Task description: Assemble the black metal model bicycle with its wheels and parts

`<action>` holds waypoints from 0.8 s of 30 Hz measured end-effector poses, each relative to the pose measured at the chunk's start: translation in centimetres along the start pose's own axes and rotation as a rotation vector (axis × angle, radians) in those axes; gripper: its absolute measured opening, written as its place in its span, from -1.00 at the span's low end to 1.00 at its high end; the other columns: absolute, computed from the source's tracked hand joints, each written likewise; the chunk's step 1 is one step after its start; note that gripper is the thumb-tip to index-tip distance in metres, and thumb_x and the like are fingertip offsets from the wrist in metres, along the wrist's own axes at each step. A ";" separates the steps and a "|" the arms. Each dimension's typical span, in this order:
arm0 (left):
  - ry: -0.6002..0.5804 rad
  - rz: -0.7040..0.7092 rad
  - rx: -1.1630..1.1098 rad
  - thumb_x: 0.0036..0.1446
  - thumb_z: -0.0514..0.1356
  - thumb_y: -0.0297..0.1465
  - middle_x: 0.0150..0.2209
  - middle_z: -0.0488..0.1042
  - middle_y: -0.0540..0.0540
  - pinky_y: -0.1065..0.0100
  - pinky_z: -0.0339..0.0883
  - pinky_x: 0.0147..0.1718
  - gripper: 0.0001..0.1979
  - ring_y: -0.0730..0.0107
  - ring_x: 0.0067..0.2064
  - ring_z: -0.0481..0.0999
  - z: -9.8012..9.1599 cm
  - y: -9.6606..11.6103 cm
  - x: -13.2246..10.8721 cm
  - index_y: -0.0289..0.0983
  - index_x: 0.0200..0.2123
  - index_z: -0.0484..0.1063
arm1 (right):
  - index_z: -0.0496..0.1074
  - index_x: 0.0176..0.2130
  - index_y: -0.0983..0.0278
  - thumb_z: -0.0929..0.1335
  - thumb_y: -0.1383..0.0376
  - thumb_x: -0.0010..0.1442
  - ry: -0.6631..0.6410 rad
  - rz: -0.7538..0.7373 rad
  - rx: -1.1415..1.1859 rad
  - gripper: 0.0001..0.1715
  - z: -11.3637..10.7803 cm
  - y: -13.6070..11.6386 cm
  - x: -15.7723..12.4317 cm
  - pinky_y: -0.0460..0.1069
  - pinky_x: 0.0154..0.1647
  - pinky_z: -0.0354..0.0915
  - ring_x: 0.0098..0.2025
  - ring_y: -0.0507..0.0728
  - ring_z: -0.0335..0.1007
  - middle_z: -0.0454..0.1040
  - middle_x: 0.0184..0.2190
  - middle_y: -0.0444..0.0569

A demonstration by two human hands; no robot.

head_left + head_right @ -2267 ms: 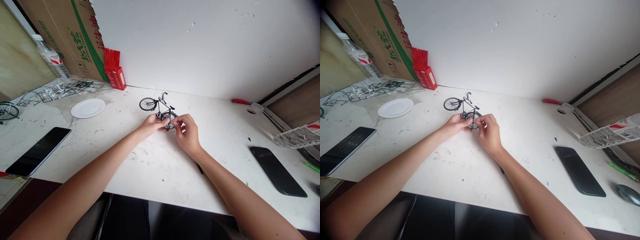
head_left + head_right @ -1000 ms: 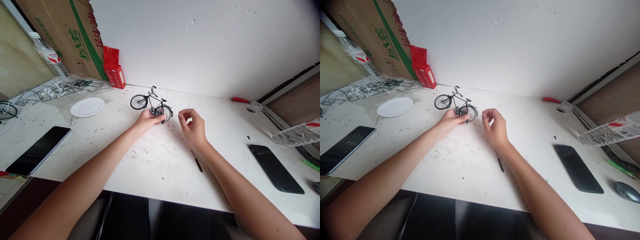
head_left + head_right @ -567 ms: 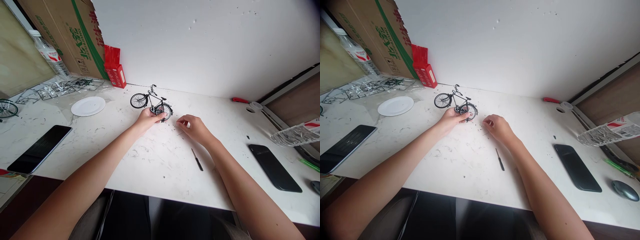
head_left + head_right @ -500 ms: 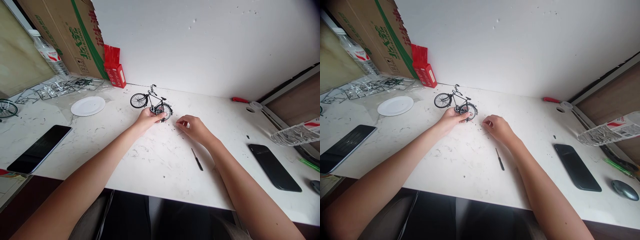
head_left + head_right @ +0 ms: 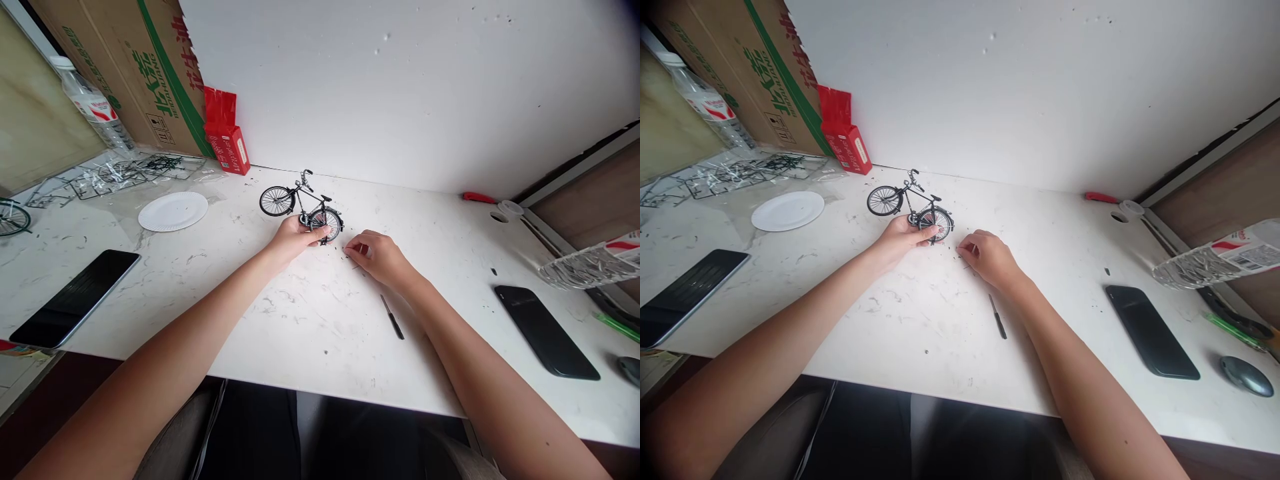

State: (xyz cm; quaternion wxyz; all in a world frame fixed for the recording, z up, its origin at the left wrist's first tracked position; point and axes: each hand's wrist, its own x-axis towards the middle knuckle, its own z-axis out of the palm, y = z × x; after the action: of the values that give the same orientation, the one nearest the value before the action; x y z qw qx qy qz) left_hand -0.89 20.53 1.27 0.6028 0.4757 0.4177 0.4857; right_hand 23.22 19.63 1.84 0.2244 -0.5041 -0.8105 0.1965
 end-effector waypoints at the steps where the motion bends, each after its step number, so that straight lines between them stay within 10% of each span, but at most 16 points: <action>1: 0.002 -0.001 0.001 -0.05 0.58 -0.15 -0.07 0.70 -0.25 0.21 0.39 -0.11 -0.47 0.16 -0.11 0.71 0.0 0.0 0.0 -0.30 -0.09 0.59 | 0.61 -0.22 0.18 0.41 0.18 0.37 -0.004 0.000 0.000 -0.81 0.0 0.1 0.0 0.09 -0.20 0.38 -0.26 0.17 0.47 0.59 -0.22 0.01; 12: 0.054 0.000 -0.026 -0.09 0.60 -0.13 -0.05 0.70 -0.26 0.19 0.40 -0.07 -0.45 0.16 -0.12 0.70 -0.5 0.2 0.4 -0.30 -0.09 0.61 | 0.53 -0.14 0.20 0.34 0.04 0.44 0.432 0.070 0.051 -0.68 -2.4 1.0 0.4 0.14 -0.21 0.40 -0.20 0.23 0.50 0.62 -0.16 0.09; 24: 0.053 0.013 0.025 -0.03 0.57 -0.11 -0.05 0.69 -0.25 0.22 0.39 -0.10 -0.45 0.16 -0.10 0.69 -0.7 -0.3 0.6 -0.30 -0.06 0.61 | 0.58 -0.20 0.19 0.38 0.14 0.39 0.068 0.049 0.033 -0.77 -0.7 0.7 0.2 0.09 -0.19 0.37 -0.27 0.16 0.45 0.62 -0.22 0.00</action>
State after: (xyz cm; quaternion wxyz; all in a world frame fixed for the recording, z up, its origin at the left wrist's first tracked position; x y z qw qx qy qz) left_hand -1.43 21.19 0.83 0.5821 0.4729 0.4365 0.4970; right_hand 24.08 20.20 2.10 0.2552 -0.5265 -0.7864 0.1979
